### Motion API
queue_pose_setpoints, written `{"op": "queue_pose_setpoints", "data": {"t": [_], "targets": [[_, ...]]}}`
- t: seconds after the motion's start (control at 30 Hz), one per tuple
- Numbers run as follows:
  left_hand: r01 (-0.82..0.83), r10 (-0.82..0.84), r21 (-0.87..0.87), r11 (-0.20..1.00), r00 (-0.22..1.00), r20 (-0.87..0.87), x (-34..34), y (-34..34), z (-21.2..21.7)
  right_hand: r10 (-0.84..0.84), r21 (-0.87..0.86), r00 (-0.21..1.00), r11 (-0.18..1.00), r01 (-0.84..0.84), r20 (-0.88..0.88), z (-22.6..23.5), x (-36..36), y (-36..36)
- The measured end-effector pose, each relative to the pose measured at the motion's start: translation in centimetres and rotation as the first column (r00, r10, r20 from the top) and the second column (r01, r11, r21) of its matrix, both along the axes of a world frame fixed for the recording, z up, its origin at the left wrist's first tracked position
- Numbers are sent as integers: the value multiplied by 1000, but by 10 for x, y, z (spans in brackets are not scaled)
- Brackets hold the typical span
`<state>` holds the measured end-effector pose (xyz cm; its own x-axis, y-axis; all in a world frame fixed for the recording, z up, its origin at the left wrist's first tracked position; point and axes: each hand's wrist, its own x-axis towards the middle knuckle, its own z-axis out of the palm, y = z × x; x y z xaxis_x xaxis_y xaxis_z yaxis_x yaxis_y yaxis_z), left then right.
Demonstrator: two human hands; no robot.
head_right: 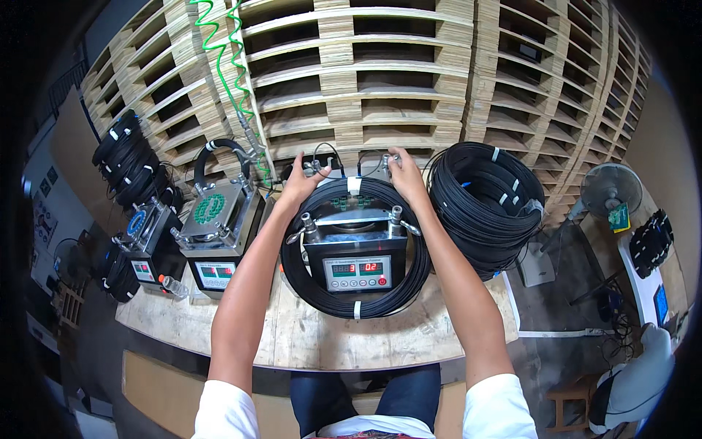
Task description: Polishing fiber optic cable connectors using a specialized polishing machine in a factory setting.
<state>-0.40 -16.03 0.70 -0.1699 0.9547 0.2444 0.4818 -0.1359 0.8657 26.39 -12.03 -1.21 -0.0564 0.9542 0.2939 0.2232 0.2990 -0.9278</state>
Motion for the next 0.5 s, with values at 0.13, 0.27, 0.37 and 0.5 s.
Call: {"op": "queue_pose_setpoints", "data": {"t": [0.13,0.27,0.37,0.5], "targets": [[21,-21,6,1000,1000,13,5,-1,4,-134,106,988,987,125,82,-2,1,4],[33,-33,-3,999,998,48,5,-3,4,-130,112,977,987,112,167,-8,0,12],[22,-20,-45,999,999,34,10,-8,9,-126,177,974,980,92,189,-13,4,17],[6,-4,-80,997,1000,26,10,-8,10,-55,192,987,981,25,151,-12,6,13]]}}
